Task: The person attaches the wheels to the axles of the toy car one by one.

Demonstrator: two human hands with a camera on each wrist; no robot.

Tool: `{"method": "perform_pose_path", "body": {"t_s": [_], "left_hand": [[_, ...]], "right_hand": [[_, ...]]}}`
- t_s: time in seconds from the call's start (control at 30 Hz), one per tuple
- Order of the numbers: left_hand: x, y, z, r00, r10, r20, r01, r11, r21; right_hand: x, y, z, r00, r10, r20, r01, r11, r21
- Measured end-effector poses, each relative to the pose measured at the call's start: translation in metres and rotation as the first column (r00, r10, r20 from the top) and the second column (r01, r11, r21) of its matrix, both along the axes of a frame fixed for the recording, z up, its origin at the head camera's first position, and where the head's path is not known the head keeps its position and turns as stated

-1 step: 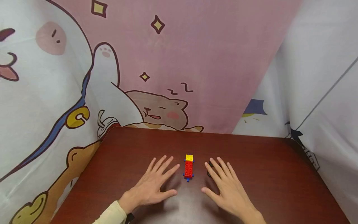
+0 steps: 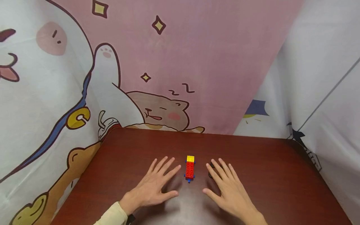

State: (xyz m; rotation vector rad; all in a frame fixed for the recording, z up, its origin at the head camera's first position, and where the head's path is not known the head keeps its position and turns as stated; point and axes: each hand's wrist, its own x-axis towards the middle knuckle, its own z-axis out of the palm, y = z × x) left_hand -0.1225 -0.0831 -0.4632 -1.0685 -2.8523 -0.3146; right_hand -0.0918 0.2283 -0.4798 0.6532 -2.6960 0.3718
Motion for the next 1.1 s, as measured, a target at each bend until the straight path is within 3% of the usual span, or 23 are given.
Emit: {"method": "perform_pose_path", "body": {"t_s": [0.5, 0.77, 0.97, 1.1], "left_hand": [[0.002, 0.0, -0.004, 1.0, 0.017, 0.012, -0.017, 1.0, 0.017], [0.0, 0.009, -0.001, 1.0, 0.021, 0.023, -0.023, 0.996, 0.088], [-0.003, 0.014, -0.004, 0.994, 0.045, 0.1, -0.059, 0.987, 0.146], [-0.006, 0.014, -0.009, 0.976, 0.089, 0.2, -0.128, 0.972, 0.196]], "right_hand": [[0.004, -0.001, -0.008, 0.999, -0.007, 0.037, 0.009, 0.998, -0.058], [0.004, -0.003, -0.011, 0.988, -0.061, 0.141, 0.084, 0.984, -0.16], [0.003, 0.002, -0.017, 0.971, -0.08, 0.226, 0.139, 0.956, -0.259], [0.001, 0.008, -0.022, 0.944, -0.118, 0.308, 0.22, 0.921, -0.32]]}}
